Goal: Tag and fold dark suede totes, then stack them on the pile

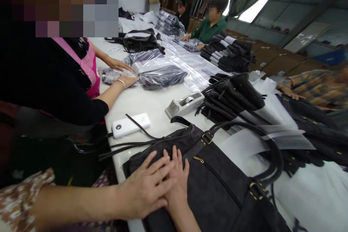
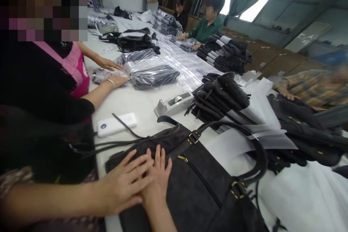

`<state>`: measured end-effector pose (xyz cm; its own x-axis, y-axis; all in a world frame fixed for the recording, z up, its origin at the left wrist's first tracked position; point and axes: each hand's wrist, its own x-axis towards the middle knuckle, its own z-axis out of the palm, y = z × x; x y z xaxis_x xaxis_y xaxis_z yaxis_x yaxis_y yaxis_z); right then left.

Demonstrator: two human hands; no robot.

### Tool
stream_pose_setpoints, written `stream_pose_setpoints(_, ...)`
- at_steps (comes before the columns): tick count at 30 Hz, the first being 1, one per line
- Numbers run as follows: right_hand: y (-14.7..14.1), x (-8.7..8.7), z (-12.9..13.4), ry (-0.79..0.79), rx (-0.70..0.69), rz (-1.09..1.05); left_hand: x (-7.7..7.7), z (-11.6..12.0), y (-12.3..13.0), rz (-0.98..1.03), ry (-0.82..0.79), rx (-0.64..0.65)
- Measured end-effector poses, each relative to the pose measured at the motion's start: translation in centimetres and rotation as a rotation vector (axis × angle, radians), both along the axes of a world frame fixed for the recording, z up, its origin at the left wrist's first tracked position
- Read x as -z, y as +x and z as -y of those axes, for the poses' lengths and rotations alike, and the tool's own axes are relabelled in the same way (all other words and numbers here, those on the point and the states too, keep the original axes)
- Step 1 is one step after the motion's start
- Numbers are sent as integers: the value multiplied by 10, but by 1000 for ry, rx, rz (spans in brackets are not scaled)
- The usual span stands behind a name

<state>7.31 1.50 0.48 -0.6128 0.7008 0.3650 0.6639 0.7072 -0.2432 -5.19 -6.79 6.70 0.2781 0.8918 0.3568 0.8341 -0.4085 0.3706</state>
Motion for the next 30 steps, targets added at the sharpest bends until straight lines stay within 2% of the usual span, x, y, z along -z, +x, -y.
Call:
stream_pose_setpoints(3, 3, -13, -2, -108, -69, 164, 30, 24, -17, -123, -265, -87)
stream_pose_setpoints(6, 3, -22, -1, -139, -51, 207, 51, 29, -17, -96, -301, -106)
stream_pose_setpoints(9, 3, -24, 0, -149, -58, 213, 56, 29, -13, -74, -284, -114)
stream_pose_setpoints(11, 3, -24, 0, -153, -62, 211, 47, 29, -13, -80, -278, -128)
stream_pose_setpoints(16, 6, -18, 1, -167, -67, 235, -4, 17, -8, -135, -159, -118)
stream_pose_setpoints(18, 8, -16, 1, -173, -67, 248, -15, 9, -7, -172, -109, -118)
stream_pose_setpoints(20, 8, -15, 1, -177, -59, 249, -8, 4, -11, -201, -95, -143)
stream_pose_setpoints(23, 7, -18, 2, -180, -52, 236, 22, 5, -27, -190, -133, -157)
stream_pose_setpoints(25, 5, -19, 1, -200, -43, 207, 30, 8, -38, -132, -198, -141)
stream_pose_setpoints(27, 3, -19, 1, -256, -42, 128, 14, 6, -41, -24, -241, -199)
stream_pose_setpoints(29, -1, -18, 0, -365, -38, -67, -20, -5, -29, 83, -204, -283)
stream_pose_setpoints(30, -2, -17, -1, -421, -31, -182, -40, -14, -18, 104, -153, -284)
